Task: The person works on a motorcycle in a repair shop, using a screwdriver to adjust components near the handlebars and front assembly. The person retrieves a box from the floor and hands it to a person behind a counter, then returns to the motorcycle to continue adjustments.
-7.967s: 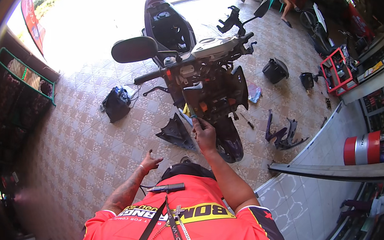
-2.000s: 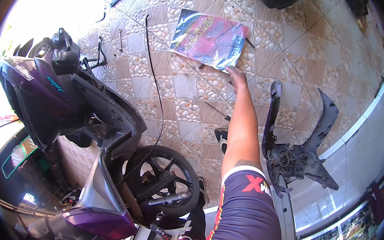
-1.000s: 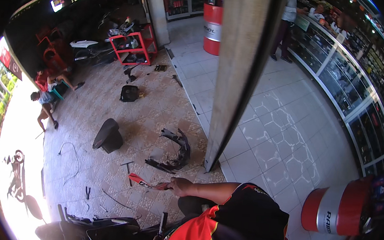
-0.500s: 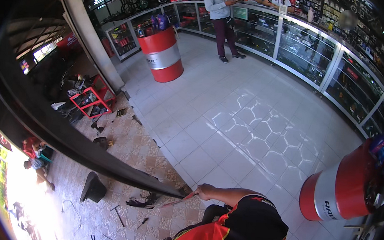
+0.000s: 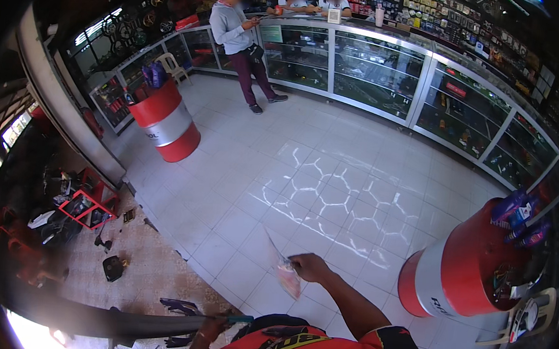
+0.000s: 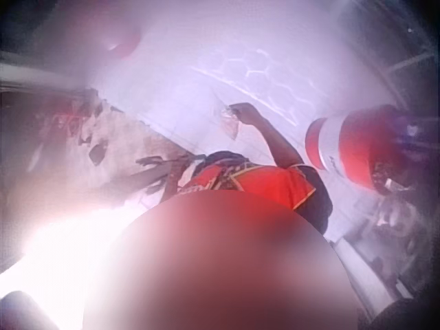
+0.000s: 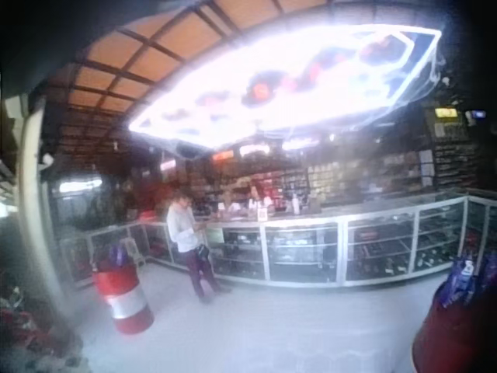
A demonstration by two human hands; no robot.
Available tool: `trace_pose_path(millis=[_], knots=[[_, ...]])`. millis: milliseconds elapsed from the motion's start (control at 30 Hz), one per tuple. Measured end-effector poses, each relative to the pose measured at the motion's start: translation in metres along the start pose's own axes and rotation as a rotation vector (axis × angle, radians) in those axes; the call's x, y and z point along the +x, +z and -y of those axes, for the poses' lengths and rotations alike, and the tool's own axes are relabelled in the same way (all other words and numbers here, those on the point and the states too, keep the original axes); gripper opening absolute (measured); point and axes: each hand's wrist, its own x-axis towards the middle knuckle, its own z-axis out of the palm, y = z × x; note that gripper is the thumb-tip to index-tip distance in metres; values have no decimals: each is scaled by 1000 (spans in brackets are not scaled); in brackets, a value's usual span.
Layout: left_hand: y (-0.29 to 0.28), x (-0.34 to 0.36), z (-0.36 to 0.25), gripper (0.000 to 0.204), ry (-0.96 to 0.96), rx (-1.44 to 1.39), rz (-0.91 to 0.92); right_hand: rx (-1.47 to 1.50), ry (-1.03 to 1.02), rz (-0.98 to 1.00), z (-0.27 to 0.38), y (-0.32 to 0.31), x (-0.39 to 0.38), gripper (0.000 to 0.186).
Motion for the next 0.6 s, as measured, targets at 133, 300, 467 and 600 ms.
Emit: trace_pose_path(millis=[133, 300, 467, 600], knots=[[10, 127, -54, 29, -160, 110, 144, 205, 216, -231, 10, -98, 41, 31], [32, 252, -128, 39, -337, -337, 240, 794, -18, -708, 15, -195, 69, 21], [26, 378, -188, 37, -348, -330, 351, 1148, 160, -1008, 5, -241, 120, 28], [19, 468, -184, 30, -59, 24, 456, 1184, 194, -1078, -19, -251, 159, 28]])
